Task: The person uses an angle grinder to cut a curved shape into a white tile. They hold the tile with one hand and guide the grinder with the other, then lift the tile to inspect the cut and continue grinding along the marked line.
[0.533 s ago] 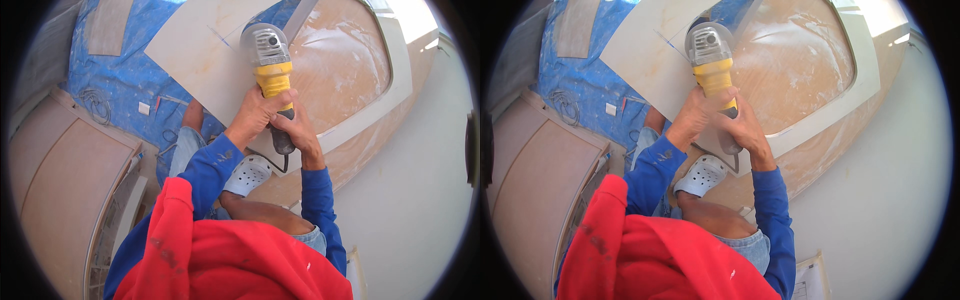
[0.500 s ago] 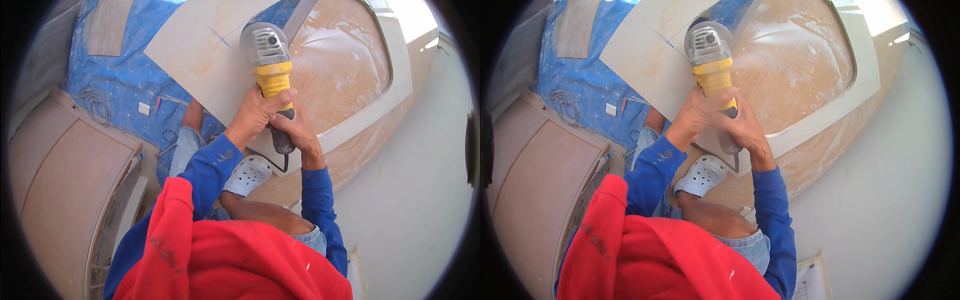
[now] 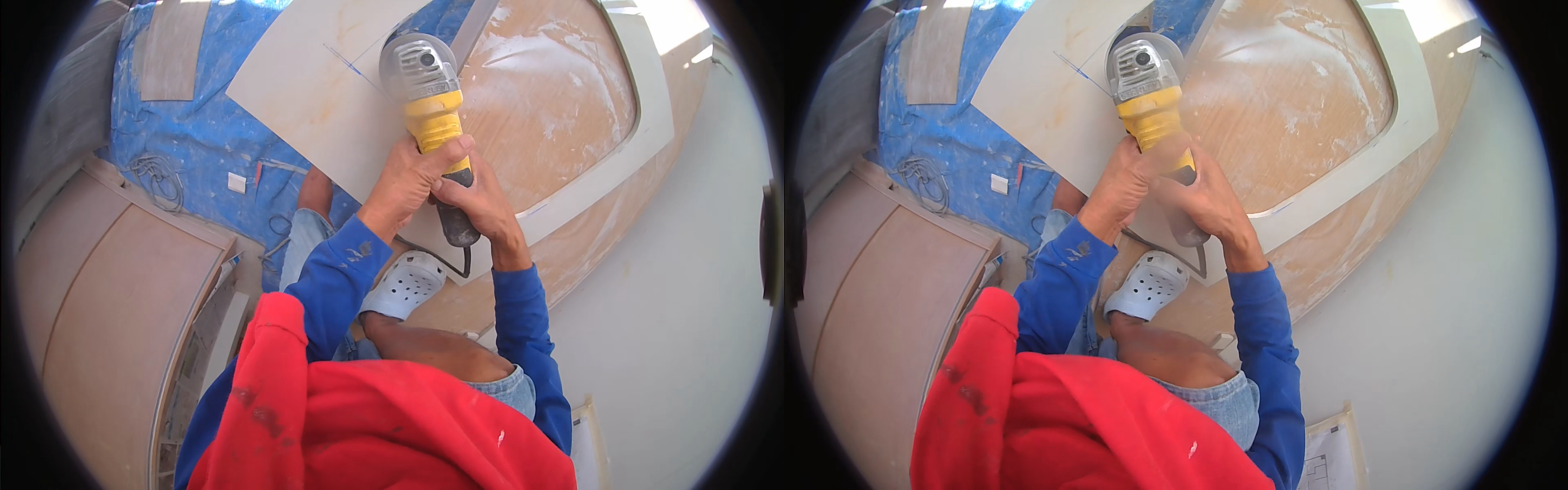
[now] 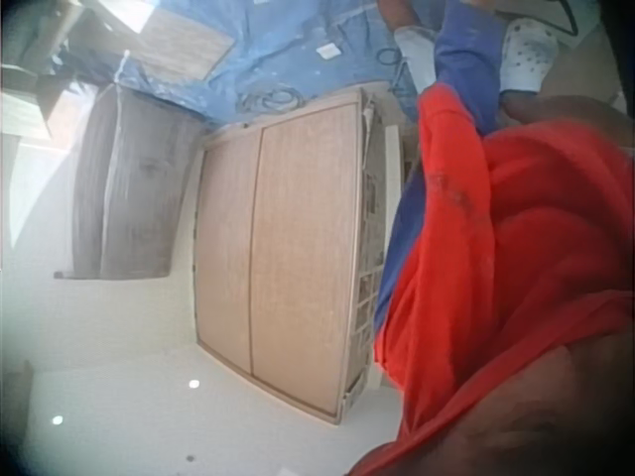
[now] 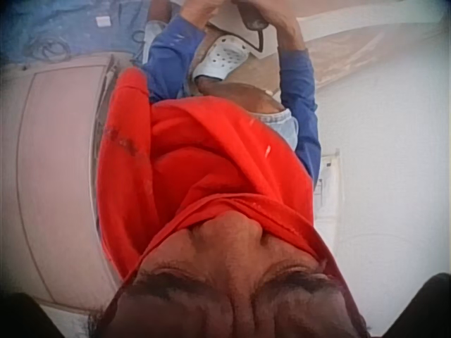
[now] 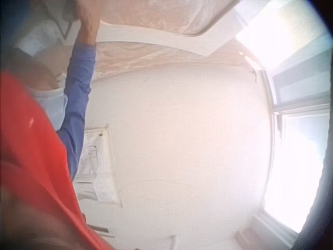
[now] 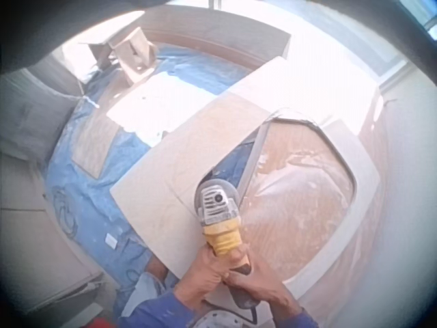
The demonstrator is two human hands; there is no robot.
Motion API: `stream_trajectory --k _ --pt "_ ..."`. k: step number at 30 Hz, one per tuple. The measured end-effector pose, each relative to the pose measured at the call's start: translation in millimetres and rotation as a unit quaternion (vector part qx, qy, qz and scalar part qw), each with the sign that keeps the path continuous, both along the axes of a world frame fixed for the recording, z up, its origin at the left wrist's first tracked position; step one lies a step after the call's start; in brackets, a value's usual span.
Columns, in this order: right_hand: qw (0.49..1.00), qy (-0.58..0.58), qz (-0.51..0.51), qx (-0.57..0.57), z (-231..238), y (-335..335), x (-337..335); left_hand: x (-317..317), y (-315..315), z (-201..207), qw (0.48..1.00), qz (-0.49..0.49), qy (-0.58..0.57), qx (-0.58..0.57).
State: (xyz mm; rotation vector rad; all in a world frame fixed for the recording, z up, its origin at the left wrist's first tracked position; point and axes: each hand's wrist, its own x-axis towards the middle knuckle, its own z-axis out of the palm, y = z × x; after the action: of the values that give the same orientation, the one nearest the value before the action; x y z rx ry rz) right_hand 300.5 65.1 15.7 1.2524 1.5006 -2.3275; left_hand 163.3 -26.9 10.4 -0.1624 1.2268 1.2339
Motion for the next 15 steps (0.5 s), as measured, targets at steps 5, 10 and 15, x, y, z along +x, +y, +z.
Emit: stream_trajectory --k 5,10,15 --pt "1.0 0.002 0.01 0.008 1.5 0.7 1.4 0.3 -1.8 -1.0 1.0 -0.009 -0.003 0.004" --pt "1.0 0.004 0.005 0.011 4.4 2.2 -0.3 -1.2 -0.4 -1.3 1.0 -0.02 0.007 -0.005" --pt "1.0 0.007 0.011 0.011 2.4 2.8 -0.6 -0.6 0.0 -1.8 1.0 -0.01 0.005 0.009"
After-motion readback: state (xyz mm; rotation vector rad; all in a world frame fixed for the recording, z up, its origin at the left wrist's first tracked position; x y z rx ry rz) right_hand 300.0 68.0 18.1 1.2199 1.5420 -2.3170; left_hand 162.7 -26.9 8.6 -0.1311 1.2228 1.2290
